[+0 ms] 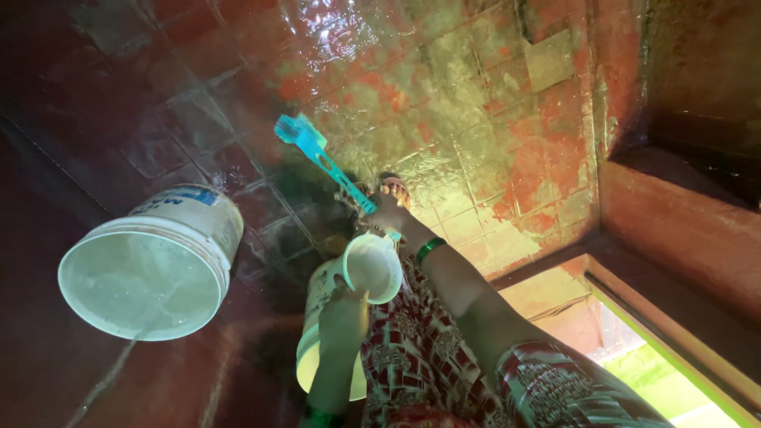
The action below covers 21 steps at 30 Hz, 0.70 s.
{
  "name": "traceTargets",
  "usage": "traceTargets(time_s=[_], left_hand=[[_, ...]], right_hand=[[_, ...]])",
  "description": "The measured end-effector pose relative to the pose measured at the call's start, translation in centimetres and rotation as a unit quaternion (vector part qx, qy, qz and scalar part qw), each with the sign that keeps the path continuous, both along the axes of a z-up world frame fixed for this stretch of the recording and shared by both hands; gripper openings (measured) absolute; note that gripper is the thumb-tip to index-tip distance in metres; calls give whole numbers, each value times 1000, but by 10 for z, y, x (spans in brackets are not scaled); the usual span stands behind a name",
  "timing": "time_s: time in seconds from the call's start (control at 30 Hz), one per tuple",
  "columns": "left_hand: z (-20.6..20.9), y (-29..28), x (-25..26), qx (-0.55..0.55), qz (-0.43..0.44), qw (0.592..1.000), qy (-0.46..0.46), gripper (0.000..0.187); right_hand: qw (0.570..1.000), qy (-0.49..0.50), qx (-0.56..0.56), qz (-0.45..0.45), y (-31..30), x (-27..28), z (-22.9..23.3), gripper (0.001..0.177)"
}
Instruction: The person cleans a bathroom floor and lower wall area by scrubbing a shelf and tiles with a brush and pouring water from a small container.
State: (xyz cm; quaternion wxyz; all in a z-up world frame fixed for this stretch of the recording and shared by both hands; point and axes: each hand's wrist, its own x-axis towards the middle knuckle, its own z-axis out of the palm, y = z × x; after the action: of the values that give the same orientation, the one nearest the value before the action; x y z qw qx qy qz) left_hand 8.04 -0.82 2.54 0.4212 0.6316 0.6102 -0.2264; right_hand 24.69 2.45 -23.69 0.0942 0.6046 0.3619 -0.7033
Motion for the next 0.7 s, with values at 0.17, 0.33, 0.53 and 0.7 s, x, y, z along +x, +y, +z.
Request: traceTargets(time_s=[0.17, 0.33, 0.53, 0.7], left_hand=[[25, 52, 25, -3, -8, 1000, -6, 19], [24, 96, 49, 56, 14, 998, 0, 24], [10, 120, 47, 50, 46, 997, 30, 28], [-9, 118, 8, 177, 121, 977, -7, 25]], right_hand=[[992, -10, 125, -1, 52, 11, 12, 62], [984, -48, 163, -59, 69, 11, -24, 56], [962, 71, 15, -263, 76, -5, -47, 49], [985, -69, 146, 68, 129, -6, -66, 37]])
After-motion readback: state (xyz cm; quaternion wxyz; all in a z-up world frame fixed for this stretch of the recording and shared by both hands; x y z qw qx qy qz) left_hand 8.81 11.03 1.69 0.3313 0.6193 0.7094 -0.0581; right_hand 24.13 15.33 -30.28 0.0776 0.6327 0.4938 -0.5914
